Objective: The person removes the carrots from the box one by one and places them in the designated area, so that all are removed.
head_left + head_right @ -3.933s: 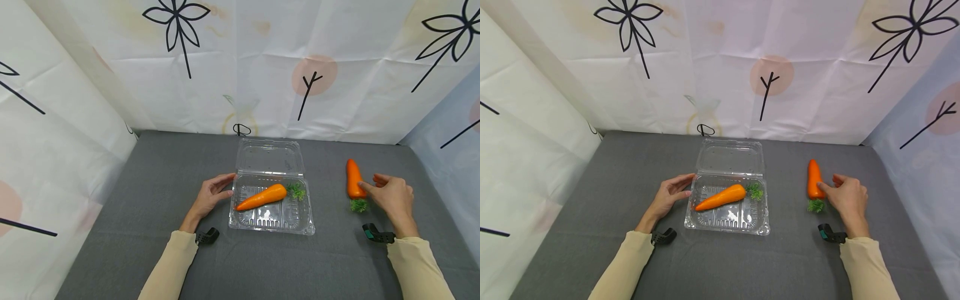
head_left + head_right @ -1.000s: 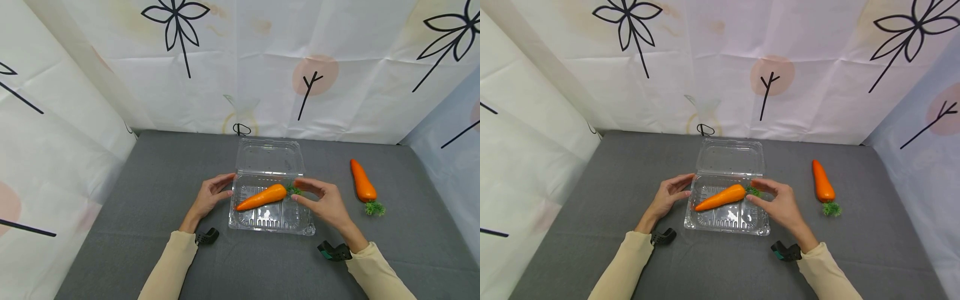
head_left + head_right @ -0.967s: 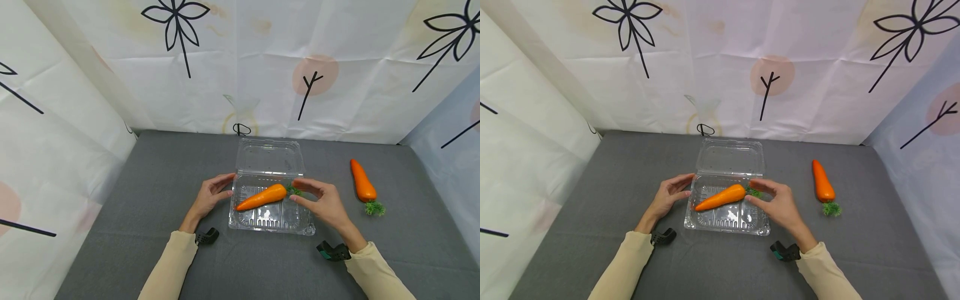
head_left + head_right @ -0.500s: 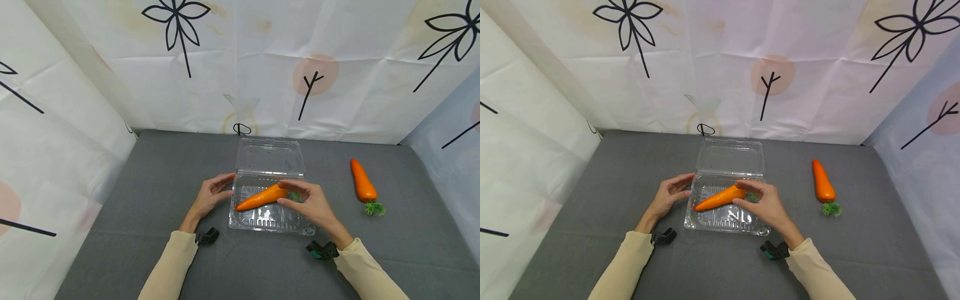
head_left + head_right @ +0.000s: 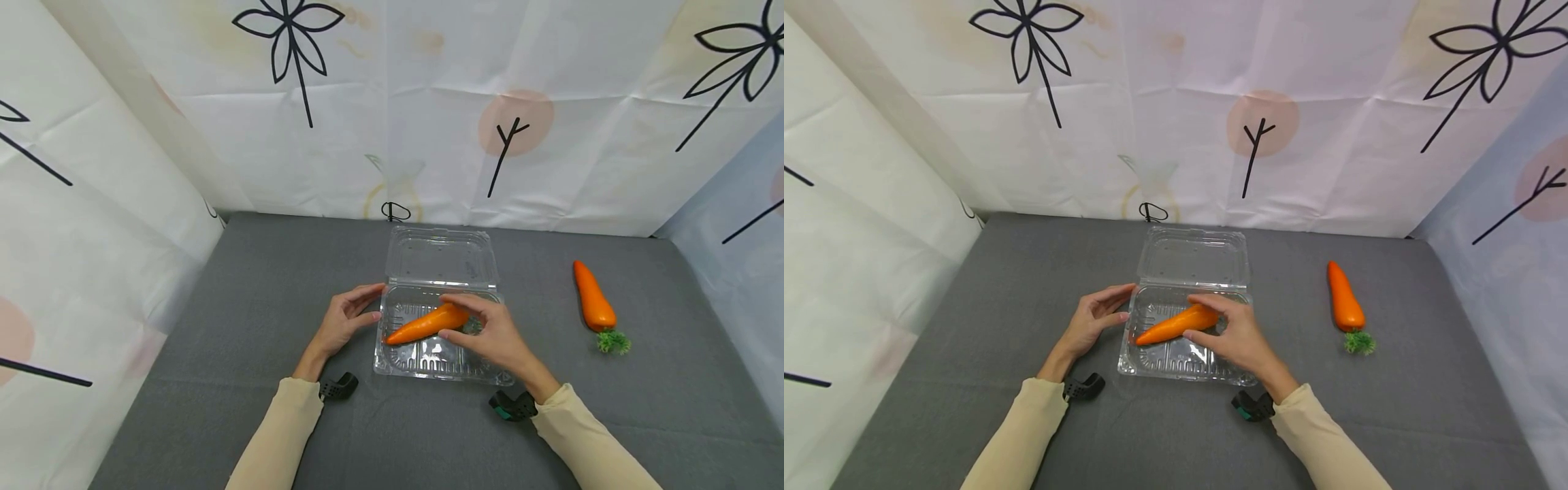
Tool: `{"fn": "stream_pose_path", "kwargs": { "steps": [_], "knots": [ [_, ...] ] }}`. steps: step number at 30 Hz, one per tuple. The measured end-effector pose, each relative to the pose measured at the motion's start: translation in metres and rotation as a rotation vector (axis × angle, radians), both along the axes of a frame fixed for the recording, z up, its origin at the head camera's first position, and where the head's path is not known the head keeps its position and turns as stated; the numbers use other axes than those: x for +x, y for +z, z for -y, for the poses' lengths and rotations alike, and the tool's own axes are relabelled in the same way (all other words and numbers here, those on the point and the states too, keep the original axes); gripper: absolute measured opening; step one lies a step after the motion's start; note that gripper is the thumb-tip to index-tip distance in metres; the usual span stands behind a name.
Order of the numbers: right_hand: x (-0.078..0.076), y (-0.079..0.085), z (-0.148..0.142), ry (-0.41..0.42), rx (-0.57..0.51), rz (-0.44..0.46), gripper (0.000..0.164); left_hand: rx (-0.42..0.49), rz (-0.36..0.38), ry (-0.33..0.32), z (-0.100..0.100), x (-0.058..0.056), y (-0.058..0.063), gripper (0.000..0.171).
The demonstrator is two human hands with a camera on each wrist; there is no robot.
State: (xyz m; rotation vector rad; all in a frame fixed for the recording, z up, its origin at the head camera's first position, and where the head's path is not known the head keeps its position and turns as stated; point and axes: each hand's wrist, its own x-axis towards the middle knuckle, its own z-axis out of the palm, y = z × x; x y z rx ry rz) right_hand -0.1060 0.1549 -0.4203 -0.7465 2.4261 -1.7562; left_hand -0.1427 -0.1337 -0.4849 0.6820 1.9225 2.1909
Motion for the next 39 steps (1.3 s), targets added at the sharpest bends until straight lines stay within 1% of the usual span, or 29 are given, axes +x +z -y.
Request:
{"fn": "stream_pose_path", "kwargs": {
  "steps": [1,4,5,7,11,15,17,23,26,30,34,39],
  "knots": [
    [0.000,-0.001,0.001,-0.009,0.033,-0.017,0.055,-0.001,0.000,0.000,0.000,0.000,0.000,0.053],
    [-0.004,-0.014,-0.001,-0.033,0.126,-0.078,0.057,-0.009,-0.008,-0.001,0.000,0.000,-0.001,0.053],
    [-0.004,-0.016,-0.001,-0.044,0.163,-0.101,0.058,-0.011,-0.012,-0.001,0.000,0.000,-0.001,0.053],
    [-0.005,-0.018,-0.001,-0.060,0.224,-0.129,0.059,-0.010,-0.013,-0.001,0.000,0.000,-0.001,0.052],
    [-0.004,-0.017,-0.001,-0.070,0.285,-0.154,0.060,-0.013,-0.015,0.000,0.000,0.000,-0.001,0.052],
    [-0.004,-0.016,0.001,-0.060,0.311,-0.165,0.062,-0.013,-0.012,0.000,0.000,0.000,0.000,0.052],
    [-0.004,-0.016,0.001,-0.057,0.305,-0.169,0.062,-0.015,-0.013,-0.001,0.000,0.000,0.001,0.052],
    [-0.004,-0.016,0.001,-0.074,0.277,-0.185,0.062,-0.019,-0.015,0.000,0.001,0.001,0.001,0.052],
    [-0.003,-0.016,0.001,-0.082,0.296,-0.183,0.063,-0.018,-0.019,-0.001,0.001,0.001,0.001,0.052],
    [-0.004,-0.017,0.002,-0.087,0.354,-0.150,0.064,-0.015,-0.024,-0.002,0.000,0.001,0.001,0.052],
    [-0.004,-0.016,0.002,-0.080,0.389,-0.110,0.064,-0.016,-0.024,0.001,0.000,0.001,-0.001,0.052],
    [-0.005,-0.016,0.004,-0.063,0.425,-0.094,0.064,-0.018,-0.022,0.005,0.000,0.000,-0.001,0.052]
  ]
}}
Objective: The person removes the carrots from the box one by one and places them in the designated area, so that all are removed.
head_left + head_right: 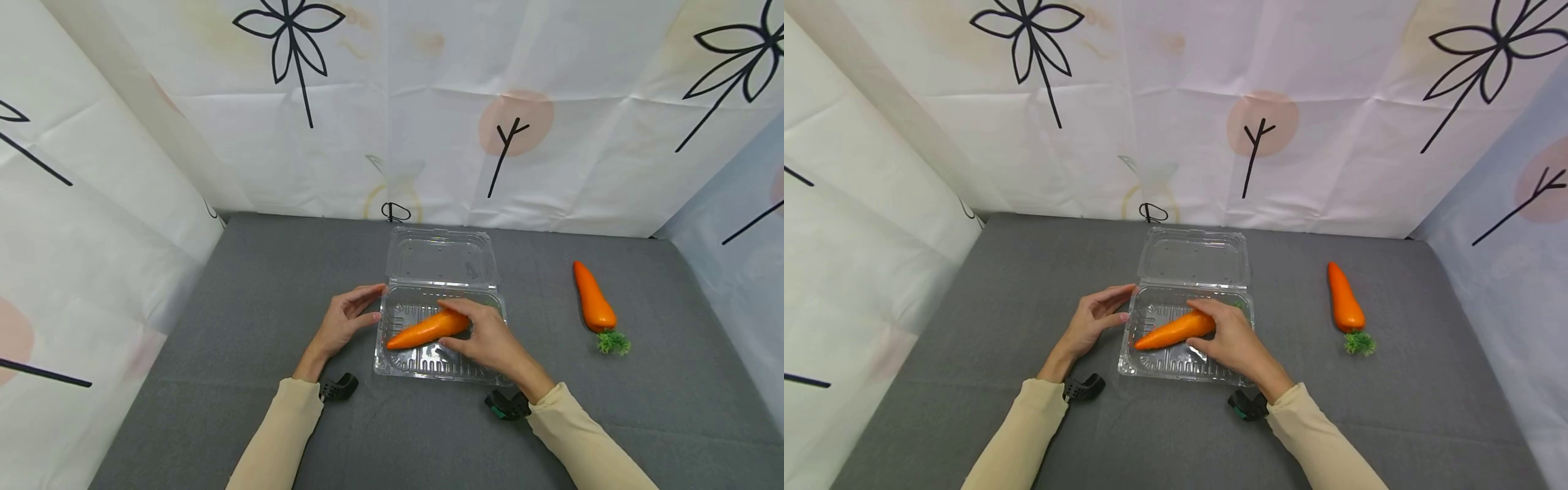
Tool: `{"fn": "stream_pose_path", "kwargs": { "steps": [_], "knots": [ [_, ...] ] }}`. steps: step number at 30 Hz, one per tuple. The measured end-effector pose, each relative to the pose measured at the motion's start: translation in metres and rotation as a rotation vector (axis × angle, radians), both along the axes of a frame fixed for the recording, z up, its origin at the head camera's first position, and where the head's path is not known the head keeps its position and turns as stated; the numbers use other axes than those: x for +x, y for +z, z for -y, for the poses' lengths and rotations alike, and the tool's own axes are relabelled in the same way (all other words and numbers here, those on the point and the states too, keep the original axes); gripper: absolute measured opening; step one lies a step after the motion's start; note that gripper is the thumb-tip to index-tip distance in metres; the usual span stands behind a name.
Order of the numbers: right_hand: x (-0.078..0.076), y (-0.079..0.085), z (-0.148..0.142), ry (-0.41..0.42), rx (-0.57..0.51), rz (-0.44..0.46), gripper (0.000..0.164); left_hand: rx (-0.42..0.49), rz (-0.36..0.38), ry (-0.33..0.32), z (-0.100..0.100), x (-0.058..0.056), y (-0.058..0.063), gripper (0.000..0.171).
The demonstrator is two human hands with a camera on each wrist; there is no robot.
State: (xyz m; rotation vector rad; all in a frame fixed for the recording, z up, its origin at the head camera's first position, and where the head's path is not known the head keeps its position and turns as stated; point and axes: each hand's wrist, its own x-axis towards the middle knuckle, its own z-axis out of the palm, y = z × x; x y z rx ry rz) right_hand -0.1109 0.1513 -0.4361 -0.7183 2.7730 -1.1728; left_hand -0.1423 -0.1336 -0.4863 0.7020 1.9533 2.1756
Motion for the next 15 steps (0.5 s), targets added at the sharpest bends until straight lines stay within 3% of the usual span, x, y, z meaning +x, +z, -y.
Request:
{"fn": "stream_pose_path", "kwargs": {
  "steps": [7,15],
  "knots": [
    [0.0004,0.0009,0.0018,0.039,0.033,-0.001,0.058,-0.001,0.002,0.005,-0.0003,0.0003,-0.0005,0.052],
    [-0.0006,-0.0037,0.0025,0.051,0.102,-0.074,0.051,-0.001,0.002,0.004,-0.0001,0.0002,-0.0003,0.053]
  ]
}}
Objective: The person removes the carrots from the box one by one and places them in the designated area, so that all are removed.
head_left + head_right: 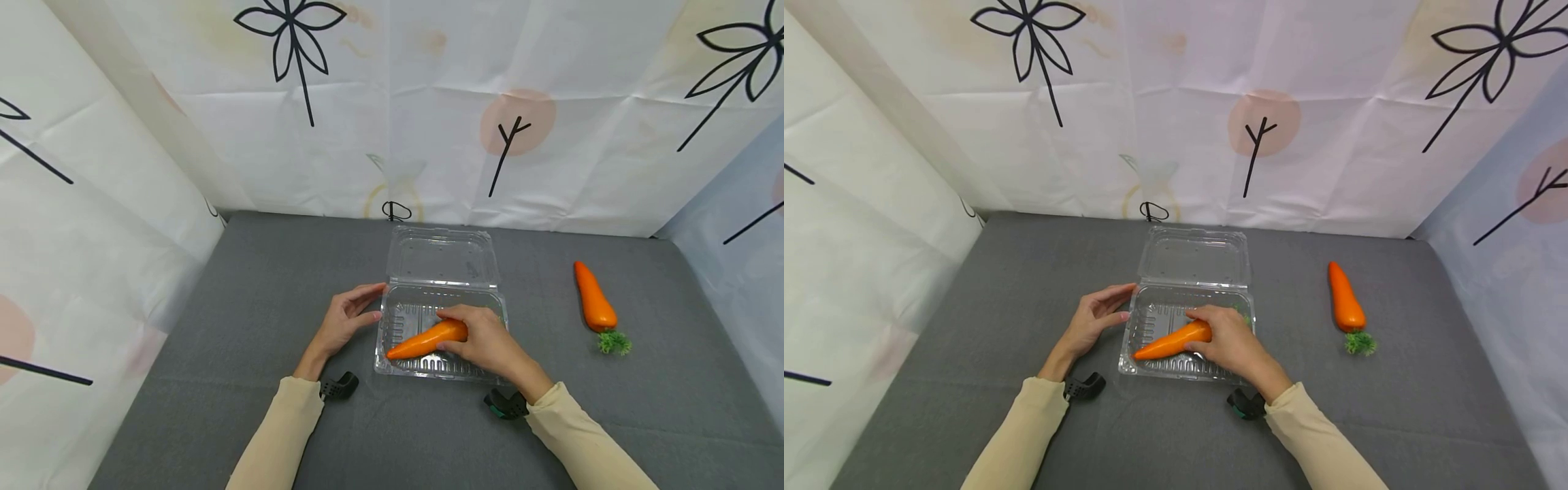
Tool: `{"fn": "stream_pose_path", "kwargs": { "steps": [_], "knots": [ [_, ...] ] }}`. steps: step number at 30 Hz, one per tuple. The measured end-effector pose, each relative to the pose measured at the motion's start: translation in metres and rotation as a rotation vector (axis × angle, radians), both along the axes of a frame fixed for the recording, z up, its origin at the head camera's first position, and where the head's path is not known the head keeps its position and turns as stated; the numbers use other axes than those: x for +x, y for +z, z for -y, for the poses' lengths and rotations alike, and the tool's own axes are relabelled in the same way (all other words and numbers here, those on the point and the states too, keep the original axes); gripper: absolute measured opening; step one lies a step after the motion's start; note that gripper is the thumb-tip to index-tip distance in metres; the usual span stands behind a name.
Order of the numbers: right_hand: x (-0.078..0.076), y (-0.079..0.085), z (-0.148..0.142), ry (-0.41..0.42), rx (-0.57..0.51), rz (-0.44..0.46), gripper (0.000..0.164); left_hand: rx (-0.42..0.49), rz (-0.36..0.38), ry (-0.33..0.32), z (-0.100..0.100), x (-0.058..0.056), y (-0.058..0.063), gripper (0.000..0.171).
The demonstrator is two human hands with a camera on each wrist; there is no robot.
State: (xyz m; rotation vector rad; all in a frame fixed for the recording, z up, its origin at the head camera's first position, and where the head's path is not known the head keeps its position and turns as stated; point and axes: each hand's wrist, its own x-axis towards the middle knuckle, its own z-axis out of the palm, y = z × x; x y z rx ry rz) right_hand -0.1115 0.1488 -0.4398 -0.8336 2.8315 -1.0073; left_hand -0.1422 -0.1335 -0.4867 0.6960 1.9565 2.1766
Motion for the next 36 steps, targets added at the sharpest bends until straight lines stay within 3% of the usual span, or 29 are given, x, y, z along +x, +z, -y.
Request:
{"fn": "stream_pose_path", "kwargs": {
  "steps": [16,23,30,36],
  "knots": [
    [0.0008,0.0052,-0.0012,0.055,0.056,0.045,0.052,0.004,0.004,-0.003,0.0002,-0.0011,0.0001,0.053],
    [-0.0002,0.0057,-0.0042,0.087,0.032,0.030,0.048,0.006,0.001,-0.007,0.0005,-0.0009,0.0001,0.052],
    [0.0009,0.0072,-0.0073,0.077,-0.032,0.032,0.047,0.004,-0.008,-0.010,0.0005,-0.0014,-0.0007,0.052],
    [0.0038,0.0095,-0.0083,0.039,-0.195,-0.002,0.051,0.015,-0.015,-0.017,0.0008,-0.0013,-0.0017,0.053]
  ]
}}
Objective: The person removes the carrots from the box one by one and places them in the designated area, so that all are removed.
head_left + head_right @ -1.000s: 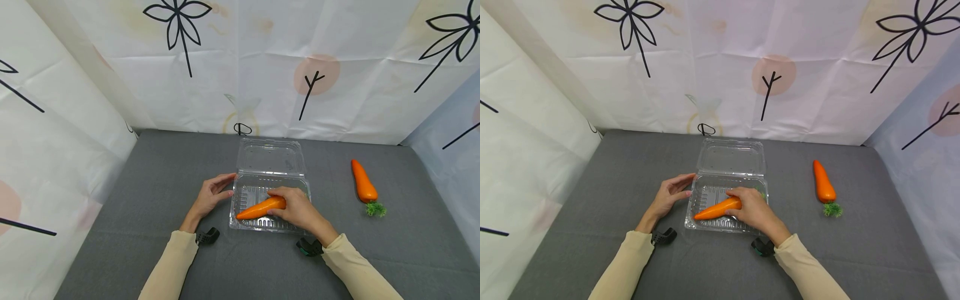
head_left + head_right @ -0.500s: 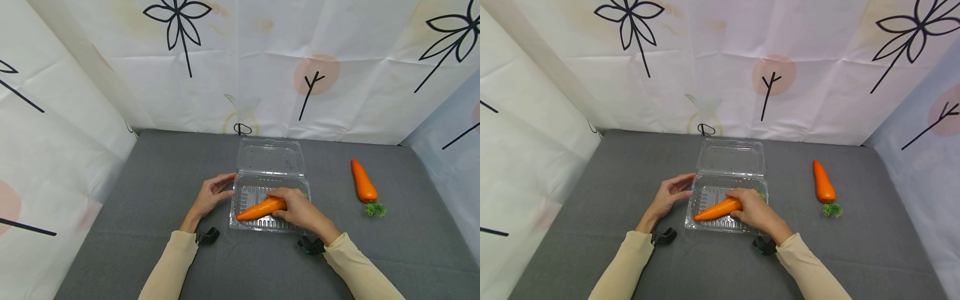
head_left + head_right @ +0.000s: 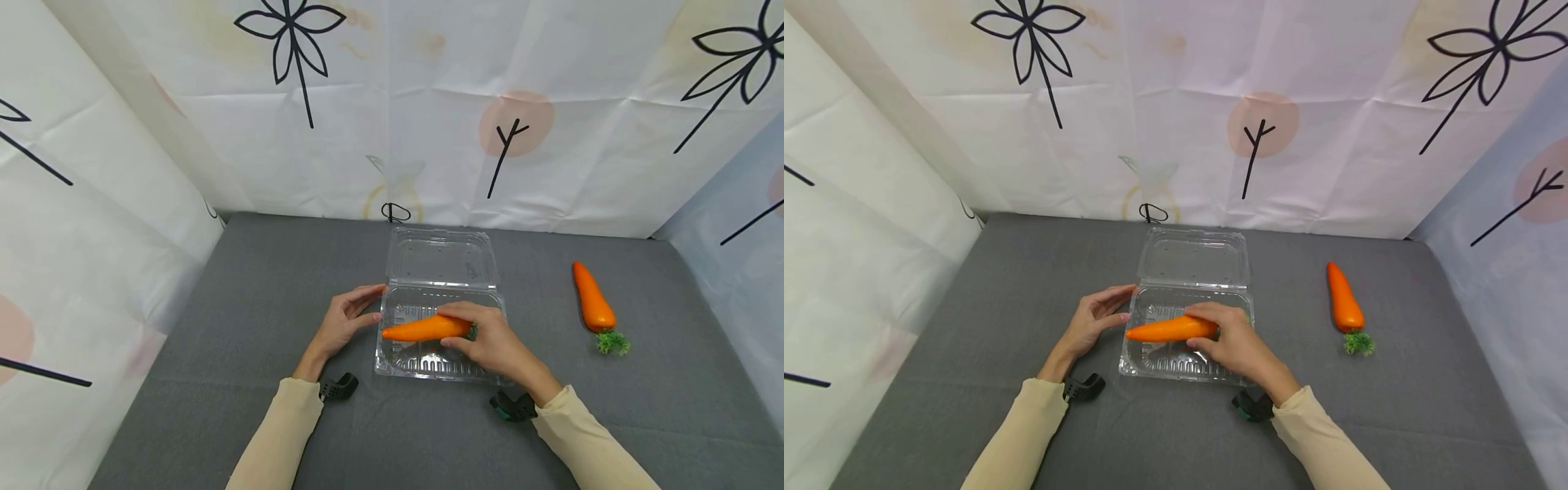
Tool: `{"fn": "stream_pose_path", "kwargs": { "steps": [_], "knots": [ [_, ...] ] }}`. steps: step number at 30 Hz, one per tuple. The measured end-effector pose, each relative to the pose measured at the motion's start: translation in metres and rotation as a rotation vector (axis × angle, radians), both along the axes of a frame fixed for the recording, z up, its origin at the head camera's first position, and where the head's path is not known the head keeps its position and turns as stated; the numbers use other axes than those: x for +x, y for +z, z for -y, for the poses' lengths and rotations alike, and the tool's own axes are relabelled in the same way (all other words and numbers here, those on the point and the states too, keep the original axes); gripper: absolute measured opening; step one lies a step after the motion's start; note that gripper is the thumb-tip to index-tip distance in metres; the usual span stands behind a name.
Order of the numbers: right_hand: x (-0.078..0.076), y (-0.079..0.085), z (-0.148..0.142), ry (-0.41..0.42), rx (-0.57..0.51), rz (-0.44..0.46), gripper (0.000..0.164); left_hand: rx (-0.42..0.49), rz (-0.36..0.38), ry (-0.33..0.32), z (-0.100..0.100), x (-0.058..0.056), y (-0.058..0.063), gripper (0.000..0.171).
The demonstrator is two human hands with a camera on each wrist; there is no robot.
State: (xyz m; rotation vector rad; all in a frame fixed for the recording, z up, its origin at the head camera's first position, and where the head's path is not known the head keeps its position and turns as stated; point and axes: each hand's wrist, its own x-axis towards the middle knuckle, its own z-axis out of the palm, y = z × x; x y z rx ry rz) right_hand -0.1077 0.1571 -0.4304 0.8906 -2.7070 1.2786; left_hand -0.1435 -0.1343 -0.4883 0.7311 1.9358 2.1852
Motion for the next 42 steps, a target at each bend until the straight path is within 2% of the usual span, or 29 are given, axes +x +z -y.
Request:
{"fn": "stream_pose_path", "kwargs": {
  "steps": [9,16,22,27,30,33,37,42],
  "knots": [
    [0.008,0.016,-0.001,-0.061,-0.249,-0.027,0.051,-0.008,0.004,0.003,-0.001,0.000,-0.001,0.053],
    [0.021,0.047,0.002,-0.060,-0.440,-0.015,0.048,-0.006,0.003,0.006,0.000,0.001,-0.001,0.053],
    [0.022,0.056,-0.006,-0.069,-0.576,-0.097,0.046,0.002,0.010,0.013,-0.001,0.001,-0.001,0.053],
    [0.020,0.059,-0.018,-0.106,-0.659,-0.123,0.045,0.001,0.011,0.014,-0.001,0.000,-0.001,0.053],
    [0.020,0.060,-0.027,-0.175,-0.675,-0.122,0.045,-0.001,0.010,0.013,-0.001,0.001,0.000,0.053],
    [0.020,0.059,-0.037,-0.295,-0.660,-0.087,0.044,-0.004,0.015,0.016,-0.002,0.001,0.001,0.053],
    [0.016,0.045,-0.057,-0.441,-0.658,-0.044,0.043,-0.009,0.021,0.022,-0.002,0.001,0.001,0.054],
    [0.010,0.025,-0.079,-0.612,-0.645,-0.062,0.042,0.006,0.016,0.016,-0.002,0.000,0.000,0.054]
  ]
}}
